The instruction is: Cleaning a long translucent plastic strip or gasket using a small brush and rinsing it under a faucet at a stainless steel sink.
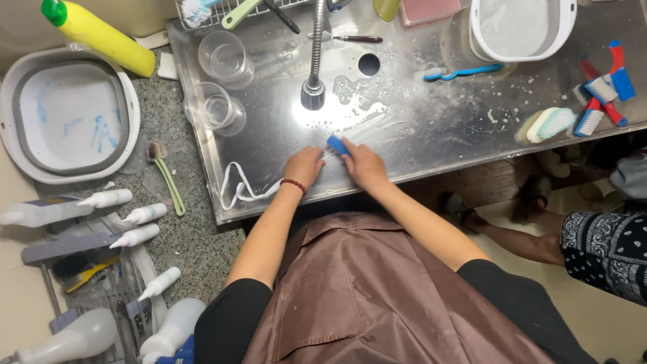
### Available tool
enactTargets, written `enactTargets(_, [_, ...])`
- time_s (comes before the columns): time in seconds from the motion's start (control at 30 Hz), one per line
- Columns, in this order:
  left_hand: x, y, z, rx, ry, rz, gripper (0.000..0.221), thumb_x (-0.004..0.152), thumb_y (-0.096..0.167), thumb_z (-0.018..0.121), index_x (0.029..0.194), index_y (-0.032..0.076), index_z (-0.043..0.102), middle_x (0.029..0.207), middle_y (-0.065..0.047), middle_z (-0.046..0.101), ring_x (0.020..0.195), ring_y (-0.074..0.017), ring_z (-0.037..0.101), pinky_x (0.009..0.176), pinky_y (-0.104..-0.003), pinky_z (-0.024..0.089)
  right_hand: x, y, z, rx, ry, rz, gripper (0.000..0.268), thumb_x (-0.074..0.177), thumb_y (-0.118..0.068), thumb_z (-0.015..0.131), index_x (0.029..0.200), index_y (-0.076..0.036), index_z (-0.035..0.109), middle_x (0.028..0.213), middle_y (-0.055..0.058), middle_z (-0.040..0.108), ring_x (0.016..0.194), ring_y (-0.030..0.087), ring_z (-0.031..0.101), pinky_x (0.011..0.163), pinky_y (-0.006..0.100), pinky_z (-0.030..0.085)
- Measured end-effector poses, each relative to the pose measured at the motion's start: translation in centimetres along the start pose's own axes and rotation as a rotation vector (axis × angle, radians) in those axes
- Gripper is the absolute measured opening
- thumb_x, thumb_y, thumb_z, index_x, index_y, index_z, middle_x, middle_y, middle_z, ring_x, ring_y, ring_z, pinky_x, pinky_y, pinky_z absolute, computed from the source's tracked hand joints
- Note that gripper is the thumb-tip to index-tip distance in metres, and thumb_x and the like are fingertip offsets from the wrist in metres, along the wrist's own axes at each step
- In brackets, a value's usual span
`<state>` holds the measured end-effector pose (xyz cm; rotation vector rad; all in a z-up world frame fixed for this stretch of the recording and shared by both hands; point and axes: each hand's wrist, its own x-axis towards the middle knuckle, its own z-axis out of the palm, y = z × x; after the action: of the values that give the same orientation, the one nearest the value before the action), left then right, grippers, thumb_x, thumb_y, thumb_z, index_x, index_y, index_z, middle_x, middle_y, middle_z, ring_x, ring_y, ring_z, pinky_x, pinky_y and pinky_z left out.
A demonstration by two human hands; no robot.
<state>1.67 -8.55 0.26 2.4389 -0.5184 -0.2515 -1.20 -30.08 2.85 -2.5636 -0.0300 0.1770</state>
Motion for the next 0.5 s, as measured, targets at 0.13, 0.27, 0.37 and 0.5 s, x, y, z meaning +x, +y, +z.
enactTargets(0.13, [0.0, -0.1, 1.0, -0.093, 0.062, -0.081, 0.011, 0.084, 0.015, 0.076, 0.091, 0.009, 0.071, 0.092, -0.011, 0.069, 0.088, -0.0351, 0.067, 0.079, -0.046, 0.054, 0.7, 0.2, 0.9, -0.075, -0.038, 0.049, 0.042, 0.1, -0.034, 0.061, 0.142, -0.033, 0.06, 0.096, 0.012, 0.065, 0.084, 0.036, 0.066, 0.073, 0.05, 0.054])
enactTargets(0.27, [0.0, 0.0, 0.8, -0.116, 0.039, -0.189, 0.009, 0.083, 0.016, 0.078, 0.086, 0.008, 0.073, 0.09, -0.013, 0.07, 0.087, -0.0352, 0.067, 0.079, -0.045, 0.054, 2.1, 6.3, -2.6, -0.19, -0.014, 0.219, 0.041, 0.098, -0.037, 0.061, 0.139, -0.036, 0.062, 0.095, 0.011, 0.065, 0.085, 0.034, 0.066, 0.072, 0.05, 0.054])
enactTargets(0.37, [-0.5, 0.0, 0.5, -0.113, 0.016, -0.243, 0.009, 0.083, 0.016, 0.078, 0.086, 0.009, 0.075, 0.09, -0.013, 0.071, 0.086, -0.0348, 0.068, 0.079, -0.045, 0.054, 2.9, 8.8, -4.0, -0.217, 0.112, 0.255, 0.041, 0.098, -0.038, 0.061, 0.139, -0.034, 0.063, 0.096, 0.011, 0.065, 0.085, 0.034, 0.067, 0.07, 0.05, 0.054])
enactTargets(0.5, [-0.6, 0.6, 0.0, -0.1, 0.004, -0.259, 0.008, 0.084, 0.017, 0.077, 0.087, 0.009, 0.076, 0.09, -0.013, 0.072, 0.085, -0.0345, 0.069, 0.079, -0.044, 0.054, 1.4, 3.1, -3.3, -0.206, -0.058, 0.089, 0.039, 0.095, -0.036, 0.063, 0.134, -0.035, 0.067, 0.092, 0.011, 0.065, 0.08, 0.036, 0.066, 0.067, 0.05, 0.053])
